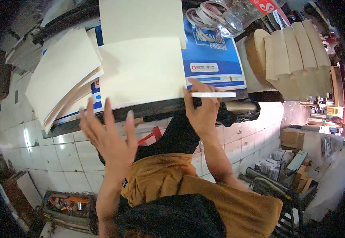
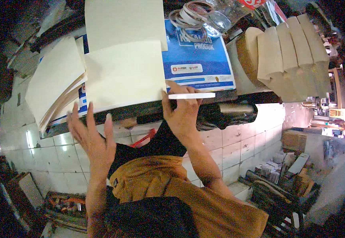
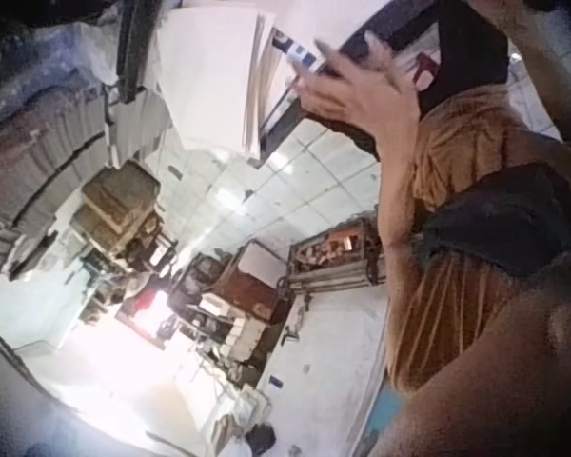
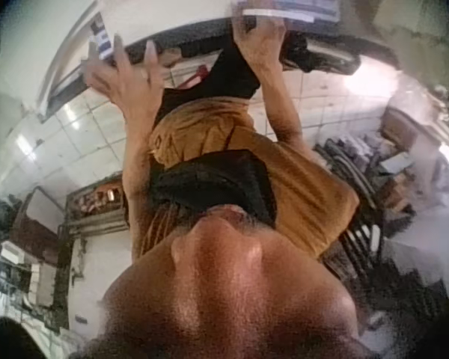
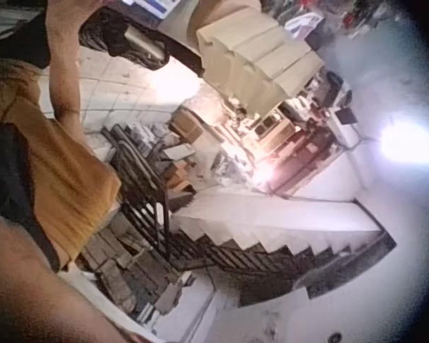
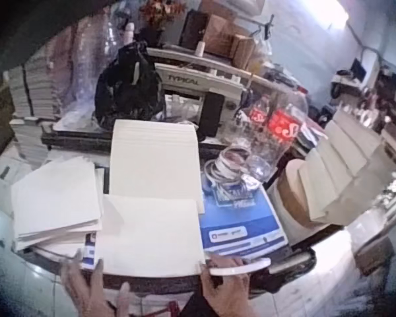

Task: The person applies tape from a roll to the edges of folded paper sheets one at a time, presses the tape down by hand, and stacks the sheets on the table.

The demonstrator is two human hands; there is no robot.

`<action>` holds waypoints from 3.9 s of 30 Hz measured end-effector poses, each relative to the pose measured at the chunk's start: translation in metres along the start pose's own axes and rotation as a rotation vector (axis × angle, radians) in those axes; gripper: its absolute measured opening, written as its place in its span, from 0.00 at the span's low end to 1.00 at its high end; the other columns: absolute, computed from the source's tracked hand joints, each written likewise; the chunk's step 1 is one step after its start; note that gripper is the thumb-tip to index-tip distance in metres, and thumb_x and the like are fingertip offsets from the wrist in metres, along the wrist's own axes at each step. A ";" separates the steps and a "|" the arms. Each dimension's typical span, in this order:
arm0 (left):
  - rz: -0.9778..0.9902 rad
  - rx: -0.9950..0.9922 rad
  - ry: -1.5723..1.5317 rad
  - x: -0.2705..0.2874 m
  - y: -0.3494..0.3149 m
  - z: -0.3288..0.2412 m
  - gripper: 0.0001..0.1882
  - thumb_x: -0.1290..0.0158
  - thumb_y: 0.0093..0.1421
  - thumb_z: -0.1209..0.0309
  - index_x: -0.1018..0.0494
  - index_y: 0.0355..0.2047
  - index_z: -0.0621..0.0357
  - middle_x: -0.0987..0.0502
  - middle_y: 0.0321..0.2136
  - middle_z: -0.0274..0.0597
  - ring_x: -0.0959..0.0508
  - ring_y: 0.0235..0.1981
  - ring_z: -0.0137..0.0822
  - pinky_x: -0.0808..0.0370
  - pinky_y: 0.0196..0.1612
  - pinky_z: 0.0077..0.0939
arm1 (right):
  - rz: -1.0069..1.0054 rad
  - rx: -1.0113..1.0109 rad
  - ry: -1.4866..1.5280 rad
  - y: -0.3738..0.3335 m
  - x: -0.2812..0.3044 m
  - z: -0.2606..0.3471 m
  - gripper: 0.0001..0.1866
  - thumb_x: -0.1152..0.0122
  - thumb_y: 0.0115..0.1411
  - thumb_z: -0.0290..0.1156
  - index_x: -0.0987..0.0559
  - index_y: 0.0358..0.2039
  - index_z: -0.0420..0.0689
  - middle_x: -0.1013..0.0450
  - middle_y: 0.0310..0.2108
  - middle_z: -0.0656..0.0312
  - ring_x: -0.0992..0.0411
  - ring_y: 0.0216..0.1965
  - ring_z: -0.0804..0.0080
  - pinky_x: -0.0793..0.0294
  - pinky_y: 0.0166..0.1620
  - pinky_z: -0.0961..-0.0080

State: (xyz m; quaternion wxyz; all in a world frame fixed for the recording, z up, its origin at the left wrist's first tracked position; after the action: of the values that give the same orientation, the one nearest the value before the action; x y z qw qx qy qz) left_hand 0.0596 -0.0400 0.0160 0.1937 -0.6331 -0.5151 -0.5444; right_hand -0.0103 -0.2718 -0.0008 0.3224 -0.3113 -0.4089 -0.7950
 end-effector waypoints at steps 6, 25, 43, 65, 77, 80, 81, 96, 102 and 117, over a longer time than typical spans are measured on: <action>0.126 -0.247 -0.202 -0.053 0.029 -0.069 0.31 0.49 0.67 0.61 0.36 0.68 0.59 0.43 0.71 0.55 0.46 0.73 0.60 0.49 0.72 0.54 | -0.017 -0.106 0.081 -0.013 0.009 0.020 0.18 0.29 0.59 0.34 0.19 0.49 0.47 0.22 0.31 0.61 0.26 0.38 0.61 0.35 0.51 0.60; 0.168 -0.211 -0.127 -0.065 0.029 -0.082 0.35 0.49 0.65 0.54 0.36 0.67 0.63 0.44 0.72 0.54 0.48 0.74 0.59 0.51 0.73 0.56 | -0.087 -0.146 0.234 -0.021 0.016 -0.001 0.21 0.34 0.61 0.21 0.25 0.55 0.38 0.22 0.33 0.62 0.27 0.37 0.70 0.30 0.51 0.69; -0.312 -0.043 -0.984 0.096 0.070 -0.004 0.27 0.46 0.61 0.84 0.28 0.62 0.59 0.22 0.55 0.51 0.21 0.54 0.51 0.27 0.58 0.32 | -0.598 -0.094 0.202 -0.065 0.080 -0.032 0.12 0.43 0.71 0.26 0.21 0.45 0.29 0.28 0.56 0.50 0.23 0.46 0.65 0.22 0.51 0.71; 0.088 -0.401 -0.185 -0.089 0.126 -0.003 0.48 0.52 0.65 0.39 0.42 0.68 0.72 0.48 0.72 0.63 0.52 0.74 0.61 0.54 0.75 0.53 | -0.406 -0.556 0.584 -0.026 0.084 0.050 0.36 0.33 0.66 0.46 0.31 0.63 0.32 0.26 0.51 0.42 0.24 0.44 0.54 0.21 0.43 0.61; 0.158 -0.126 -0.468 -0.030 0.007 -0.014 0.48 0.38 0.59 0.51 0.46 0.70 0.67 0.42 0.68 0.66 0.44 0.70 0.66 0.50 0.74 0.54 | -0.281 -0.195 0.523 -0.017 0.007 0.007 0.26 0.33 0.64 0.27 0.29 0.61 0.37 0.26 0.55 0.55 0.30 0.48 0.65 0.26 0.55 0.66; -0.086 -0.011 -0.307 -0.024 -0.021 0.021 0.48 0.39 0.59 0.56 0.48 0.71 0.68 0.42 0.68 0.63 0.48 0.72 0.65 0.55 0.72 0.65 | -0.127 0.060 0.391 0.002 -0.020 0.056 0.12 0.33 0.62 0.26 0.25 0.44 0.39 0.23 0.47 0.54 0.33 0.59 0.54 0.32 0.60 0.58; -0.109 -0.024 -0.309 -0.025 -0.029 0.031 0.47 0.40 0.61 0.54 0.48 0.71 0.68 0.43 0.69 0.60 0.50 0.73 0.63 0.57 0.72 0.66 | -0.064 0.137 0.346 0.006 -0.027 0.069 0.08 0.32 0.61 0.26 0.24 0.38 0.40 0.22 0.45 0.53 0.34 0.62 0.50 0.34 0.62 0.56; -0.133 -0.012 -0.457 -0.029 -0.035 0.020 0.48 0.38 0.57 0.69 0.52 0.70 0.70 0.40 0.69 0.57 0.49 0.73 0.62 0.59 0.71 0.68 | 0.110 0.147 0.339 0.011 -0.063 0.094 0.26 0.34 0.63 0.27 0.30 0.60 0.37 0.21 0.34 0.63 0.23 0.44 0.69 0.39 0.60 0.61; -0.126 -0.029 -0.502 -0.033 -0.029 0.018 0.48 0.37 0.54 0.70 0.51 0.70 0.68 0.37 0.68 0.53 0.50 0.74 0.59 0.61 0.72 0.68 | 0.115 0.140 0.297 0.010 -0.067 0.093 0.31 0.34 0.62 0.27 0.32 0.64 0.37 0.22 0.30 0.66 0.23 0.43 0.70 0.39 0.61 0.59; -0.054 -0.093 -0.337 -0.045 -0.028 0.014 0.46 0.39 0.55 0.70 0.49 0.71 0.66 0.33 0.63 0.55 0.47 0.73 0.57 0.58 0.72 0.64 | 0.102 0.193 0.218 0.013 -0.059 0.096 0.29 0.33 0.61 0.27 0.28 0.62 0.39 0.22 0.38 0.59 0.24 0.43 0.67 0.37 0.58 0.60</action>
State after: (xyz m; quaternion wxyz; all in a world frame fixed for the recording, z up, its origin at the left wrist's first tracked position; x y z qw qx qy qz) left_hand 0.0483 -0.0374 -0.0380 0.0603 -0.7097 -0.5313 -0.4587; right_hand 0.0573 -0.1809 0.0055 0.4330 -0.2111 -0.4296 -0.7638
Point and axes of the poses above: each hand's wrist, its own y-axis towards the middle knuckle, its own x-axis out of the back of the hand, z = x × y, the point moved 2 cm from there along y, towards the middle knuckle
